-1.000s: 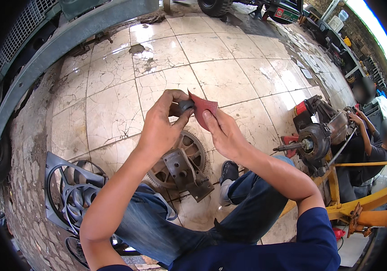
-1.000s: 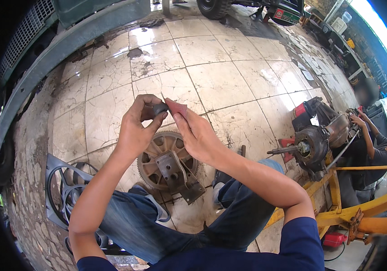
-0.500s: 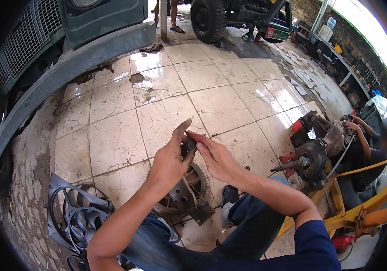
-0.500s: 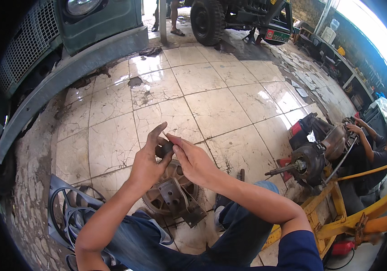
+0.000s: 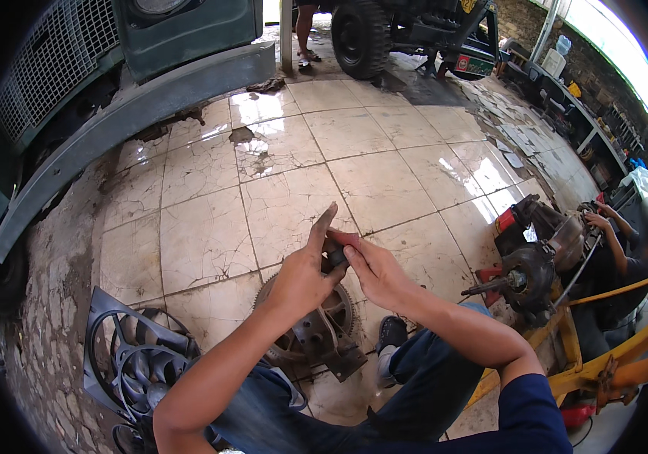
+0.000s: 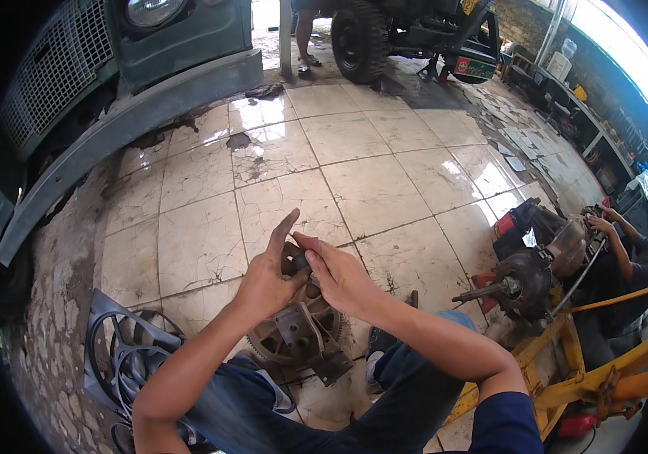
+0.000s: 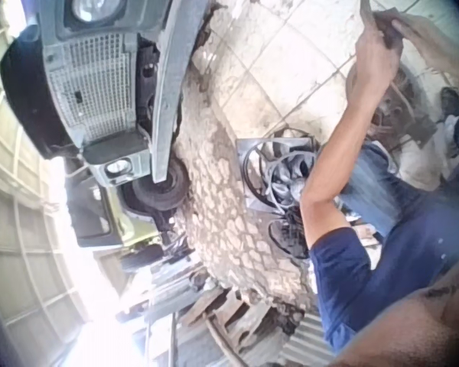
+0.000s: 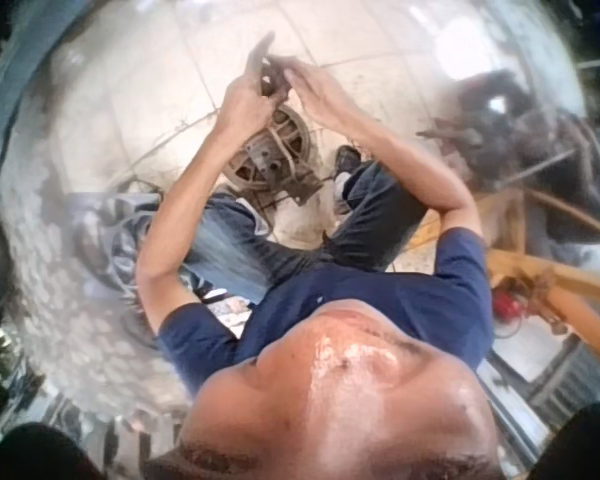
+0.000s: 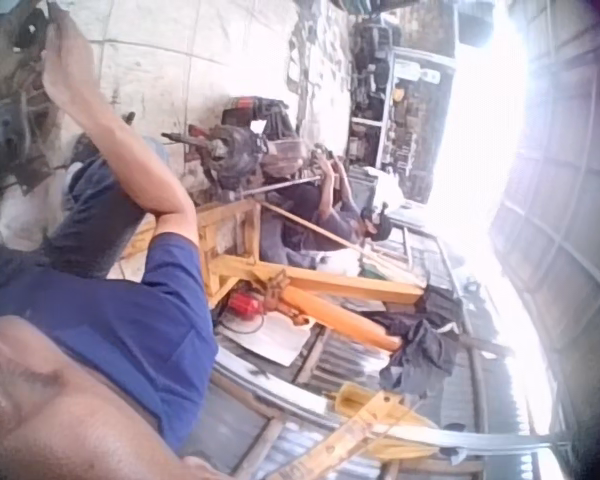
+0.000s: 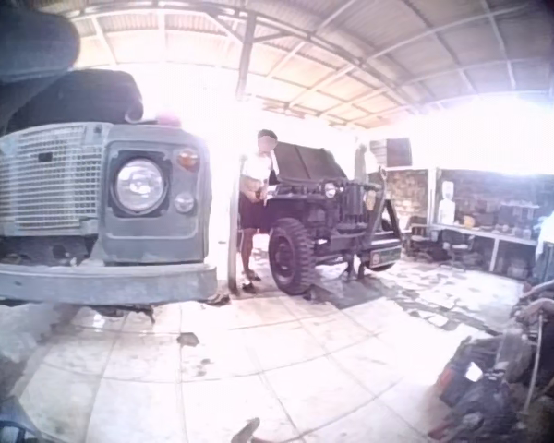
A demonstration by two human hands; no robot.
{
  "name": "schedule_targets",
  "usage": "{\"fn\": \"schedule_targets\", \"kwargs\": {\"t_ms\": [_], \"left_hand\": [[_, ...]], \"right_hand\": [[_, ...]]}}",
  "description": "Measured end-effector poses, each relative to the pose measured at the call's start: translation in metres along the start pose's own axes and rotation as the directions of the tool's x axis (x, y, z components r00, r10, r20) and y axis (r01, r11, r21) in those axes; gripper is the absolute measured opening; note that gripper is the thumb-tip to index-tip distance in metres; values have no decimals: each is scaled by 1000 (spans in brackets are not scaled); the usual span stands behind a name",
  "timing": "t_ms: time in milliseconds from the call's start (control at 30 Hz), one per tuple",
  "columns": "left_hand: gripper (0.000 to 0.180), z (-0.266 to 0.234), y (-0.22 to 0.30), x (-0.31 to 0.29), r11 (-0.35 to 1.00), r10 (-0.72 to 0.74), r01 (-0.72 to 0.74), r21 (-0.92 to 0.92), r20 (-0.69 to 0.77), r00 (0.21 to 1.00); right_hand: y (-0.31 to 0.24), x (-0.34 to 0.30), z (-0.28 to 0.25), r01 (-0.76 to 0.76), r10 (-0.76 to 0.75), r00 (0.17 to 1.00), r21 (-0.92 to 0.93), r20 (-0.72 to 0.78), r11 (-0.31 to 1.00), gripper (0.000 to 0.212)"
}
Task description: The person sits on the workshop floor and uses a piece of sandpaper to smooth the surfaces of a metal gear and a smaller cylindrical metal part. They repeatedly rub the sandpaper over the gear's teeth and the cylinder's edges.
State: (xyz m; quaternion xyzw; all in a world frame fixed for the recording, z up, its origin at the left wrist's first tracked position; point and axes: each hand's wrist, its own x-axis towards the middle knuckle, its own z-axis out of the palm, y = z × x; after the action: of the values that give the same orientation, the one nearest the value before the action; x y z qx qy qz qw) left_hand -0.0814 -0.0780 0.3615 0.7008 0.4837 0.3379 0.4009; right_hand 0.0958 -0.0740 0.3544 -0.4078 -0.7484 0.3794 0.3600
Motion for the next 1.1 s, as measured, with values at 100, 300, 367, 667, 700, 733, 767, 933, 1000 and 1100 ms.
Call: {"fn": "schedule_targets", "kwargs": {"t_ms": [100,300,367,667,700,733,767,933,1000,1100], "left_hand": [[88,-4,-8,5,999,9,-10,-46,-36,999],[84,-7,-17,10,997,4,-14,-72,-138,990],[84,-7,-12,3,996,29,-41,-81,-147,989],[82,-10,-2,-3,999,42,-43,-9,-78,996],[80,-9,2,-6,998,64,-65,-18,-57,996],[80,-8,1,-6,998,54,-54,11,-50,997],[79,-9,0,-3,998,44,-43,39,-44,998],[78,-9,-1,-3,999,19,-20,-26,-28,999],[78,-9,-1,-2,998,46,-49,-47,-58,997],[79,-11,-5,1,993,39,-46,-109,-63,997]], "right_hand": [[-4,0,-1,24,-24,1000,19,-2,1000,38],[-12,0,-4,53,-54,999,-76,-4,996,37],[-11,0,-4,131,-133,991,-109,-10,985,37],[-5,4,-4,98,-98,995,-109,10,989,35],[-3,4,-5,81,-80,997,-90,16,993,35],[-1,4,-6,49,-47,998,-76,30,996,35],[0,4,-8,18,-15,999,-62,44,998,35],[-4,1,-10,73,-69,997,-107,37,992,34],[-4,4,-13,23,-21,999,-48,47,999,35],[-4,3,-12,91,-91,996,-77,7,993,36]]}}
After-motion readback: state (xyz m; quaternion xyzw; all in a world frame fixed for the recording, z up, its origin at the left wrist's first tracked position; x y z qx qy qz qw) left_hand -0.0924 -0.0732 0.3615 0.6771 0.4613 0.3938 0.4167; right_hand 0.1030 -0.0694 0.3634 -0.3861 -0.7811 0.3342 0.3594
